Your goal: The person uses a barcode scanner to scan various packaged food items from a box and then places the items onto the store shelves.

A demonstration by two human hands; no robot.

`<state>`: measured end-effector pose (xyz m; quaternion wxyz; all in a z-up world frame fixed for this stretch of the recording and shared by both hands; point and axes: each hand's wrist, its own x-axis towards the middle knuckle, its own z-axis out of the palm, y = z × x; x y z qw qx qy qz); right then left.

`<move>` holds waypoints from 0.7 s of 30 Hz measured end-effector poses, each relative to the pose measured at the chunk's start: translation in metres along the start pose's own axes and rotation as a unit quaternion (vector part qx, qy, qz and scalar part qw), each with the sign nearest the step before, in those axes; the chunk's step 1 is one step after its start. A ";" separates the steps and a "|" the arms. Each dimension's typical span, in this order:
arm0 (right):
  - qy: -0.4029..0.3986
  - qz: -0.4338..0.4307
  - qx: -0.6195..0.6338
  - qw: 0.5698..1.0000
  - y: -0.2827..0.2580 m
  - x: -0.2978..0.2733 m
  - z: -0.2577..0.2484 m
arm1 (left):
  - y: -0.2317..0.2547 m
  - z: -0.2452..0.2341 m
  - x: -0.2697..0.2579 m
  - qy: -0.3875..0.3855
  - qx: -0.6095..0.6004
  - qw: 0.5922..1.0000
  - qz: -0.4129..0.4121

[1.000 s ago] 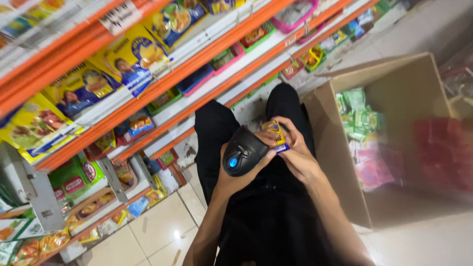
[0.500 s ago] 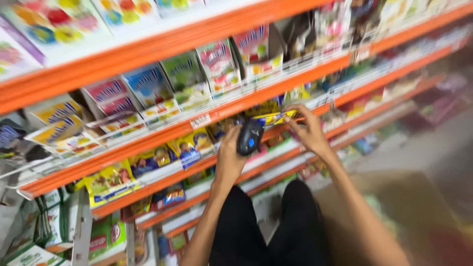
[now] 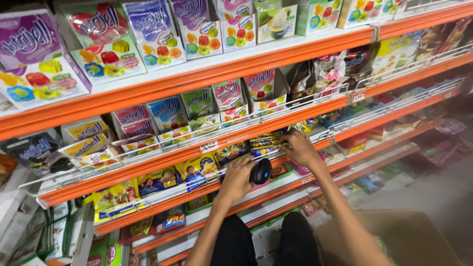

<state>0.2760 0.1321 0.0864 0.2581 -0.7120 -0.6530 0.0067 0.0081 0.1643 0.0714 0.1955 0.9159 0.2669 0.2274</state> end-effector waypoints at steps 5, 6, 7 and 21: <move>0.045 0.030 0.040 0.998 -0.013 -0.013 0.009 | 0.013 0.002 -0.007 0.012 0.056 0.998 -0.001; 0.089 0.036 0.062 0.993 -0.018 -0.016 0.010 | 0.014 0.003 -0.007 0.013 0.056 0.998 0.001; 0.134 0.041 0.083 0.987 -0.022 -0.020 0.010 | 0.016 0.003 -0.007 0.033 0.065 0.997 0.009; -0.042 0.148 0.493 0.856 -0.034 -0.304 0.017 | 0.112 0.187 -0.094 0.025 -0.466 0.876 -0.124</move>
